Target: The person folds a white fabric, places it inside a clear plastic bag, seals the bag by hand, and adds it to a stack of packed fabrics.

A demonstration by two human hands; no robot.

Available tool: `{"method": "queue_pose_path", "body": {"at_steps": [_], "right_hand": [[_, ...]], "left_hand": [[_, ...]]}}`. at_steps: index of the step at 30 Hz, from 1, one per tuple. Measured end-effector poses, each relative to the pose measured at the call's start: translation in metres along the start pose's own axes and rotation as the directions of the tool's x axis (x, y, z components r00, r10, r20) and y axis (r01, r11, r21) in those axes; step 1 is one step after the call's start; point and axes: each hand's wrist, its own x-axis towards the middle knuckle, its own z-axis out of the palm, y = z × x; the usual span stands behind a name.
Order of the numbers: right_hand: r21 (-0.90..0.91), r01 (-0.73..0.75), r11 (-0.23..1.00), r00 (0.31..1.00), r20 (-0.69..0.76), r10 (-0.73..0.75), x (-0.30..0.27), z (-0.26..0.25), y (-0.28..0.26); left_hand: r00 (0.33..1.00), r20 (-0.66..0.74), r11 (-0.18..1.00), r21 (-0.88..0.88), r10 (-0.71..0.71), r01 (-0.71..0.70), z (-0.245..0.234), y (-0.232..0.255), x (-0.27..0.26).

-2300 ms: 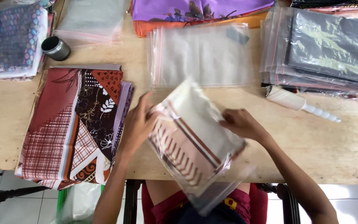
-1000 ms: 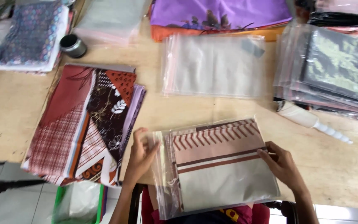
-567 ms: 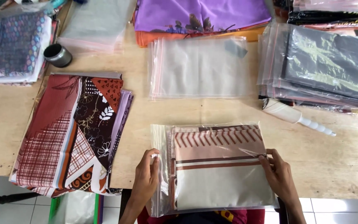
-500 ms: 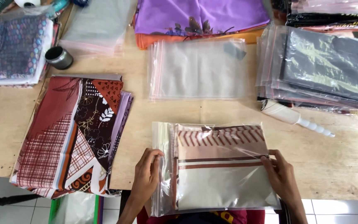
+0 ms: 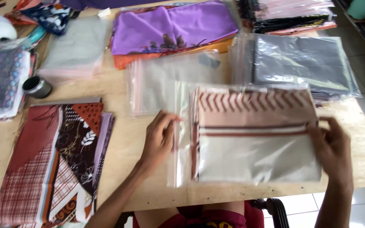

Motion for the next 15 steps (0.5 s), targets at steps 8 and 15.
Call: {"method": "queue_pose_path", "body": {"at_steps": [8,15], "right_hand": [[-0.096,0.082,0.992,0.993,-0.078,-0.089,0.132,-0.060,0.026],[-0.309,0.264,0.914,0.938,-0.140,-0.318,0.244,-0.126,0.033]], "left_hand": [[0.989,-0.019,0.987,-0.072,0.143,-0.144,0.067,-0.016,0.137],[0.959,-0.078,0.951,-0.126,0.273,-0.281,0.157,-0.048,0.260]]}}
